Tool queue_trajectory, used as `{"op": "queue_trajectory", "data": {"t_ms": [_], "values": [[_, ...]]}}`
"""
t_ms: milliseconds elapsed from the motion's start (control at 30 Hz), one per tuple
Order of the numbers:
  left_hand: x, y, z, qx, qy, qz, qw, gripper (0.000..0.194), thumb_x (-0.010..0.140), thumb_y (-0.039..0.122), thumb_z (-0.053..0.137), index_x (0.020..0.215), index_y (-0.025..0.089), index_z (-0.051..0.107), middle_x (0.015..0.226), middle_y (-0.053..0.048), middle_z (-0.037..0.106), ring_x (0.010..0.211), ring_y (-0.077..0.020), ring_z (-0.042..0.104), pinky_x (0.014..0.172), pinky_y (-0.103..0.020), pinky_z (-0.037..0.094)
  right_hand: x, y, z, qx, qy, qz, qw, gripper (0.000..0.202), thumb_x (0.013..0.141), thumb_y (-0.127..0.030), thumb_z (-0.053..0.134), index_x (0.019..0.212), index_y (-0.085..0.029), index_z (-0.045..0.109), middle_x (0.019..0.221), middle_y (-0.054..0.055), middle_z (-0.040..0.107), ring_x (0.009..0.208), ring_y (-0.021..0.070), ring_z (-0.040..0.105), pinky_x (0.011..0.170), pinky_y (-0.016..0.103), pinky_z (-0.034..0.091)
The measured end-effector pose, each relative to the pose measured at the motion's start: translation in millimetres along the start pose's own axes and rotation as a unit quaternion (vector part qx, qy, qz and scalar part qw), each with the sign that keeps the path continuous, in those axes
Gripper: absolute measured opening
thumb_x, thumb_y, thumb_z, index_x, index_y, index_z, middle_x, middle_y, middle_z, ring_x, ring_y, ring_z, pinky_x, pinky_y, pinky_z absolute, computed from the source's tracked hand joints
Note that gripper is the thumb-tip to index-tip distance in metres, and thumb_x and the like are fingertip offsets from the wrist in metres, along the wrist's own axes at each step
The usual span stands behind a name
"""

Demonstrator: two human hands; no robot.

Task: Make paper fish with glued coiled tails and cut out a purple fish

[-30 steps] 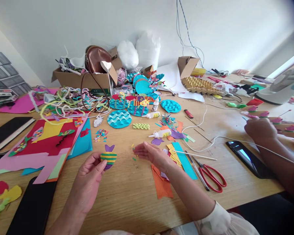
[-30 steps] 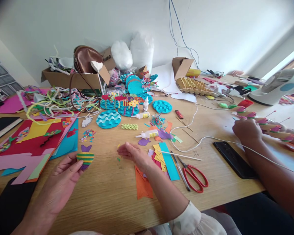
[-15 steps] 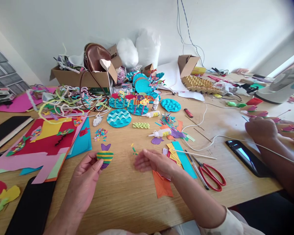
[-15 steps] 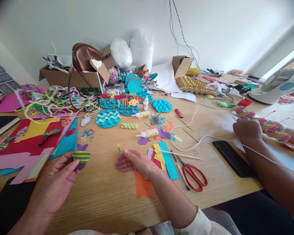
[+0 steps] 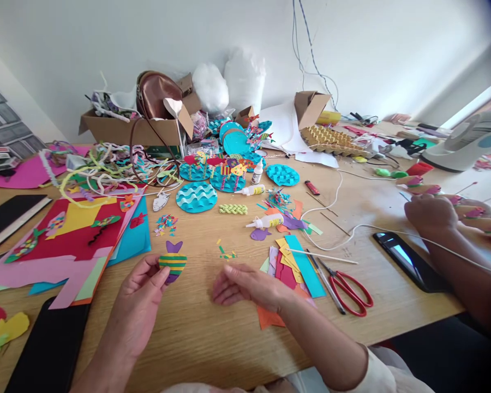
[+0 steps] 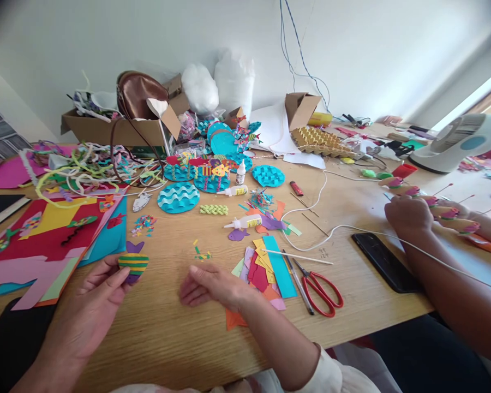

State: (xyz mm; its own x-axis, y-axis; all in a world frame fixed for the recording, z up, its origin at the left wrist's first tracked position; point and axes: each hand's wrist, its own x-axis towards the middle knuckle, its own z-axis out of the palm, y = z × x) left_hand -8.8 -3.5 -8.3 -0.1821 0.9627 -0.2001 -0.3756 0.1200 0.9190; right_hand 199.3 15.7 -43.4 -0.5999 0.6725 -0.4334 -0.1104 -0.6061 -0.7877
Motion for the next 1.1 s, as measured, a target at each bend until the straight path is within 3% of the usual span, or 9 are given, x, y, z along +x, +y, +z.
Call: {"op": "queue_trajectory", "data": {"t_ms": [67, 200, 333, 500, 667, 733, 900, 1033, 1100], "values": [[-0.2, -1.1, 0.5, -0.004, -0.006, -0.005, 1.0, 0.025, 0.06, 0.022, 0.077, 0.083, 0.019, 0.066, 0.08, 0.001, 0.066, 0.076, -0.0119, 0.059, 0.07, -0.02, 0.047, 4.0, 4.4, 2.0, -0.011, 0.013, 0.002, 1.0, 0.053, 0.07, -0.064, 0.057, 0.076, -0.012, 0.064, 0.078, 0.007, 0.066, 0.072, 0.0151, 0.063, 0.074, 0.033, 0.046], [-2.4, -2.2, 2.1, -0.012, -0.008, -0.019, 1.0, 0.028, 0.059, 0.022, 0.078, 0.084, 0.019, 0.066, 0.081, 0.002, 0.066, 0.076, -0.011, 0.059, 0.07, -0.019, 0.047, 4.1, -13.7, -15.1, -0.037, 0.153, -0.115, 0.981, 0.047, 0.071, -0.06, 0.059, 0.082, -0.015, 0.065, 0.088, 0.006, 0.066, 0.083, 0.0159, 0.062, 0.082, 0.032, 0.045], [-2.3, -2.6, 3.7, -0.015, 0.009, -0.03, 0.999, 0.031, 0.055, 0.023, 0.08, 0.084, 0.019, 0.066, 0.079, 0.002, 0.066, 0.077, -0.0114, 0.06, 0.071, -0.019, 0.048, -15.6, -39.9, -37.3, -0.079, 0.143, -0.108, 0.981, 0.047, 0.078, -0.06, 0.051, 0.079, -0.015, 0.065, 0.081, 0.008, 0.068, 0.075, 0.0171, 0.064, 0.073, 0.032, 0.048], [-1.2, -4.9, 6.0, -0.013, 0.005, -0.035, 0.999, 0.031, 0.055, 0.023, 0.08, 0.082, 0.019, 0.066, 0.08, 0.002, 0.066, 0.077, -0.0109, 0.06, 0.07, -0.018, 0.048, -23.6, -39.1, -46.9, -0.128, 0.12, -0.025, 0.984, 0.048, 0.075, -0.061, 0.053, 0.073, -0.015, 0.064, 0.068, 0.006, 0.067, 0.064, 0.0154, 0.063, 0.067, 0.032, 0.049], [-2.8, -4.0, 4.5, -0.007, 0.002, -0.035, 0.999, 0.031, 0.055, 0.025, 0.081, 0.082, 0.019, 0.067, 0.079, 0.002, 0.066, 0.078, -0.0114, 0.059, 0.07, -0.017, 0.048, -15.3, -39.7, -42.0, -0.123, 0.189, -0.115, 0.967, 0.047, 0.075, -0.061, 0.053, 0.074, -0.015, 0.066, 0.078, 0.006, 0.067, 0.074, 0.0157, 0.062, 0.074, 0.031, 0.047], [-3.3, -3.4, 3.3, -0.005, 0.001, -0.032, 0.999, 0.031, 0.055, 0.025, 0.081, 0.082, 0.019, 0.067, 0.078, 0.002, 0.066, 0.078, -0.0113, 0.059, 0.07, -0.017, 0.048, -10.4, -38.6, -35.9, -0.112, 0.176, -0.14, 0.968, 0.046, 0.077, -0.059, 0.053, 0.076, -0.015, 0.066, 0.081, 0.006, 0.066, 0.078, 0.0157, 0.062, 0.077, 0.031, 0.046], [-4.2, -2.6, 2.0, -0.015, 0.011, -0.037, 0.999, 0.032, 0.054, 0.024, 0.081, 0.082, 0.019, 0.067, 0.08, 0.002, 0.067, 0.077, -0.0105, 0.059, 0.069, -0.016, 0.048, 8.5, -24.5, -23.5, -0.066, 0.073, -0.037, 0.994, 0.052, 0.072, -0.064, 0.055, 0.075, -0.013, 0.065, 0.077, 0.007, 0.065, 0.07, 0.0153, 0.062, 0.074, 0.034, 0.046], [-3.9, -3.2, -0.4, -0.019, 0.018, -0.042, 0.999, 0.032, 0.052, 0.024, 0.083, 0.079, 0.019, 0.067, 0.079, 0.002, 0.067, 0.074, -0.0096, 0.059, 0.066, -0.015, 0.047, 17.5, -25.7, -23.9, -0.041, 0.15, -0.104, 0.982, 0.046, 0.071, -0.06, 0.059, 0.076, -0.014, 0.065, 0.081, 0.006, 0.065, 0.078, 0.0156, 0.061, 0.079, 0.032, 0.044], [-3.3, -5.0, -1.6, -0.019, 0.011, -0.043, 0.999, 0.031, 0.054, 0.025, 0.082, 0.08, 0.019, 0.067, 0.079, 0.002, 0.067, 0.073, -0.0093, 0.058, 0.065, -0.014, 0.047, 21.5, -28.4, -20.1, -0.004, 0.149, -0.134, 0.98, 0.044, 0.073, -0.058, 0.06, 0.077, -0.015, 0.065, 0.086, 0.007, 0.065, 0.083, 0.0165, 0.061, 0.082, 0.032, 0.044]]}}
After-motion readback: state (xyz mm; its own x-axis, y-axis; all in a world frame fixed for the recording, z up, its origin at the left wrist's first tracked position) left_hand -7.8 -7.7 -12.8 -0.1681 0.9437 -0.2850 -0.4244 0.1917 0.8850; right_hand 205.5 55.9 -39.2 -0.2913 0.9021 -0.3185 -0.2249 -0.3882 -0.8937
